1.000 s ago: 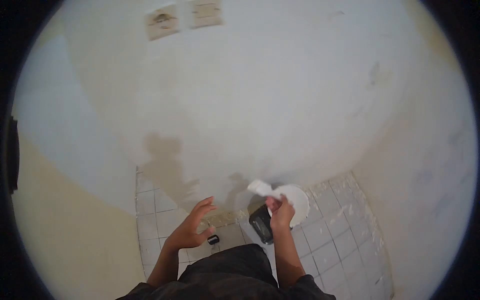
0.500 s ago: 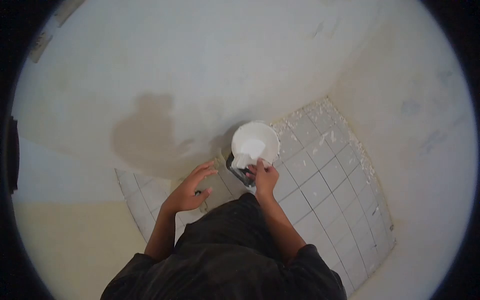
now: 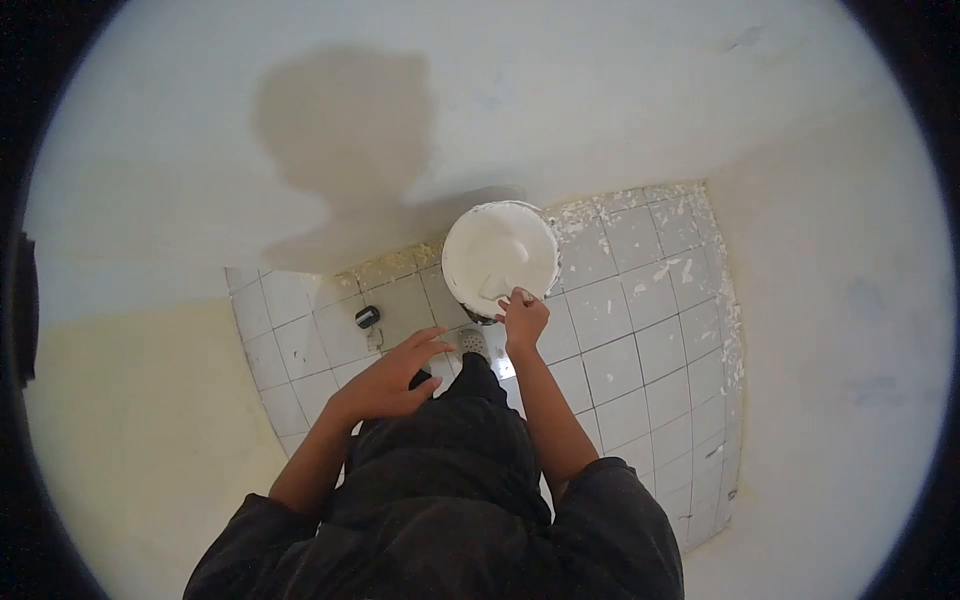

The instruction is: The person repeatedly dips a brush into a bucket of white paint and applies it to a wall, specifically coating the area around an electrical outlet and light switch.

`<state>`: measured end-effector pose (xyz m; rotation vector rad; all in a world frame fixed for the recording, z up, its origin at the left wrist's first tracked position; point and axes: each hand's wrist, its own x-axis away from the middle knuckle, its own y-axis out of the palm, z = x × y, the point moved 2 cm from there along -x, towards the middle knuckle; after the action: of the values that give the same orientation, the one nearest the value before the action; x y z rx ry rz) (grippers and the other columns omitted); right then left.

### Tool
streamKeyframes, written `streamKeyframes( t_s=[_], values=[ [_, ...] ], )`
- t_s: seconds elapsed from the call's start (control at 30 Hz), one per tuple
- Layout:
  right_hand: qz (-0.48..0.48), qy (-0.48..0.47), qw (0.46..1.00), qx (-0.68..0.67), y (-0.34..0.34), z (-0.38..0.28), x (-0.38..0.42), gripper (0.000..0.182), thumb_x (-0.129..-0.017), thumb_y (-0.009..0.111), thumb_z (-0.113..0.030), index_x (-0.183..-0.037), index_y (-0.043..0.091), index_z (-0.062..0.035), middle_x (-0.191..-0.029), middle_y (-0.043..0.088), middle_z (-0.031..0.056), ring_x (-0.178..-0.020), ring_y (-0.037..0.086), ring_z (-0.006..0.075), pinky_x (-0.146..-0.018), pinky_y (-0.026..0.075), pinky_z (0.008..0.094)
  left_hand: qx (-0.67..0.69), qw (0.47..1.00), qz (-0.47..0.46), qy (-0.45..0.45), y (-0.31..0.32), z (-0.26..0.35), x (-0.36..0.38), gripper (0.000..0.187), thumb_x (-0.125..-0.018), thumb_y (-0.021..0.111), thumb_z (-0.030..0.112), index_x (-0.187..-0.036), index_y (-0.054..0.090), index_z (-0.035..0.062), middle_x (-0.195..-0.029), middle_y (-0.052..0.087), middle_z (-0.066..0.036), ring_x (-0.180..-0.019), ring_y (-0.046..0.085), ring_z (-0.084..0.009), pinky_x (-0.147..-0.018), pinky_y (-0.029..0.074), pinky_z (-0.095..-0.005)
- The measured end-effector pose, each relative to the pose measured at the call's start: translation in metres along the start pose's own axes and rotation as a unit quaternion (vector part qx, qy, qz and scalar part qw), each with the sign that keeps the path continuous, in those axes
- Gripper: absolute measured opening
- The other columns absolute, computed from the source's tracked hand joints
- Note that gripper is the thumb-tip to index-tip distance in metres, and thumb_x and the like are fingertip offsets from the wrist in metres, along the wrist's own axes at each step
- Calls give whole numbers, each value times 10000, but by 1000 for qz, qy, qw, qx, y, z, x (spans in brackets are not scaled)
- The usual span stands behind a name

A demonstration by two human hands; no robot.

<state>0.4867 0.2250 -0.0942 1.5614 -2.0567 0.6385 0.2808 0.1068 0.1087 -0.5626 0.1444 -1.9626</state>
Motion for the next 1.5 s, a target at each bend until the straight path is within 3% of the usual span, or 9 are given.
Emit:
streamKeyframes(
  t_s=[0.17,0.27,0.37,0.57,1.07,1.17,1.37,1.47,1.5],
  values=[
    [-51,1,997,55,16,35,-72,328,-993,595,-175,-1169,673,90,-967,722,160,-824,782,264,-527,634,347,-2,1000,8,-19,13,-10,-24,515,-980,633,133,-1475,503,76,-1640,362,-223,-1502,383,-427,-1224,349,-479],
    [-65,27,991,114,24,47,-108,337,-995,557,-156,-1220,636,82,-1045,716,160,-838,779,293,-534,631,370,-28,999,25,-21,16,-2,-32,507,-992,630,144,-1476,498,72,-1636,365,-226,-1499,387,-427,-1222,351,-488],
    [-46,0,987,156,34,45,-124,308,-988,576,-154,-1135,694,90,-919,735,177,-725,779,270,-461,627,353,-9,999,31,-30,13,4,-34,496,-1003,624,152,-1478,500,80,-1635,365,-227,-1501,384,-423,-1226,348,-494],
    [-43,8,980,194,51,65,-165,322,-987,574,-144,-1186,693,80,-962,746,201,-689,774,270,-455,629,357,-7,997,47,-55,13,-3,-35,494,-1007,616,152,-1481,494,84,-1633,365,-226,-1498,386,-421,-1223,353,-498],
    [-51,48,970,234,78,94,-192,352,-999,550,-130,-1267,642,78,-1041,736,213,-699,777,311,-466,637,385,14,993,67,-92,20,-13,-30,499,-1004,628,157,-1479,493,82,-1628,372,-236,-1463,429,-446,-1207,370,-505],
    [-40,19,975,217,82,92,-187,283,-990,568,-112,-1160,690,80,-918,739,181,-631,742,237,-444,617,346,2,992,70,-103,23,-14,-31,502,-1001,632,156,-1477,491,79,-1623,378,-238,-1461,431,-447,-1206,371,-505],
    [-53,-60,976,202,64,74,-162,237,-980,575,-110,-1086,713,51,-732,716,152,-555,719,225,-430,589,346,-26,993,68,-93,22,5,-19,496,-999,626,155,-1470,495,73,-1630,367,-239,-1462,430,-446,-1214,361,-504],
    [-63,-141,972,176,41,45,-118,243,-985,602,-128,-1097,728,46,-732,726,152,-537,716,224,-449,572,334,-21,995,54,-87,20,17,-16,500,-998,621,156,-1476,496,78,-1641,350,-236,-1486,400,-436,-1221,353,-498],
    [-75,-152,967,188,33,41,-112,273,-997,600,-143,-1150,716,50,-822,737,167,-591,738,228,-451,580,332,-24,995,53,-83,18,15,-18,502,-998,621,158,-1477,496,77,-1644,346,-234,-1495,389,-430,-1222,352,-496]
  ],
)
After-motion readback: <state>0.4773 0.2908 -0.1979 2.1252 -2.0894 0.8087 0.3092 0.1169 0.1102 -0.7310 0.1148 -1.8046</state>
